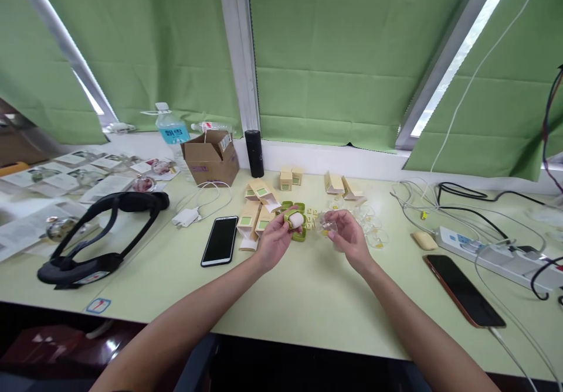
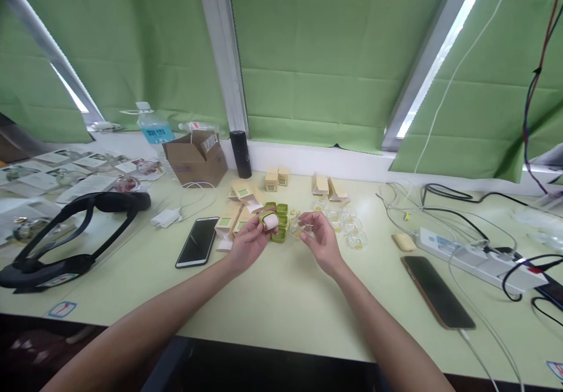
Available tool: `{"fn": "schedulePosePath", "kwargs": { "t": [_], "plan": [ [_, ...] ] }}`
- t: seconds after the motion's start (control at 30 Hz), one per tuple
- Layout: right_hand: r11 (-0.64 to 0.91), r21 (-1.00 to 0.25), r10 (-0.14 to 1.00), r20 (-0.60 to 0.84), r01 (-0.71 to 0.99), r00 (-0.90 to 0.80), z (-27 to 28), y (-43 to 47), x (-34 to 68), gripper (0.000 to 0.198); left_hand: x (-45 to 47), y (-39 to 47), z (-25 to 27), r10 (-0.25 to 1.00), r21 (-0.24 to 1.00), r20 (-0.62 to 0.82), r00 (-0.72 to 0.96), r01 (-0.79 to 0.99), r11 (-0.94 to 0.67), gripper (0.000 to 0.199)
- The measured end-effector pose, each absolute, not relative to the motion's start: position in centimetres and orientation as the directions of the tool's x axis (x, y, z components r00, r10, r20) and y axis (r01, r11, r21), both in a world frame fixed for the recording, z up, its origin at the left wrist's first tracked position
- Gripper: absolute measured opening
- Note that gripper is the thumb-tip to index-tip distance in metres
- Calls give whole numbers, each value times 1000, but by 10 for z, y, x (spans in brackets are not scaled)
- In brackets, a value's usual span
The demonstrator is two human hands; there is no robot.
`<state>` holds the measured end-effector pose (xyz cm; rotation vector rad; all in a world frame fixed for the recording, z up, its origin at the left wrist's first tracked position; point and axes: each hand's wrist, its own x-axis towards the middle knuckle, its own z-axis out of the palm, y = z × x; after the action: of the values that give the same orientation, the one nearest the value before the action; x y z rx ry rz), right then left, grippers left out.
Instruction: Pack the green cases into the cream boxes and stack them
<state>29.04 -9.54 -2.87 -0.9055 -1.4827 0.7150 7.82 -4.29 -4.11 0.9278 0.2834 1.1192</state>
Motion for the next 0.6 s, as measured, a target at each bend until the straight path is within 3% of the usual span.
{"fn": "schedulePosePath", "kwargs": {
  "t": [0.1,0.27,0.6],
  "plan": [
    [414,-909,910,415,-40,-13,-37,-101,283,50,78,-42,-44,866,773,271,421,-631,66,50],
    [204,-928,966,243,-311,-93,-39,-107,266,55,76,-44,-48,854,837,330,403,-544,-67,56],
    [50,-894,983,122,-445,-136,-43,-110,255,56,73,-53,-46,740,881,472,480,-294,-371,48]
  ]
}}
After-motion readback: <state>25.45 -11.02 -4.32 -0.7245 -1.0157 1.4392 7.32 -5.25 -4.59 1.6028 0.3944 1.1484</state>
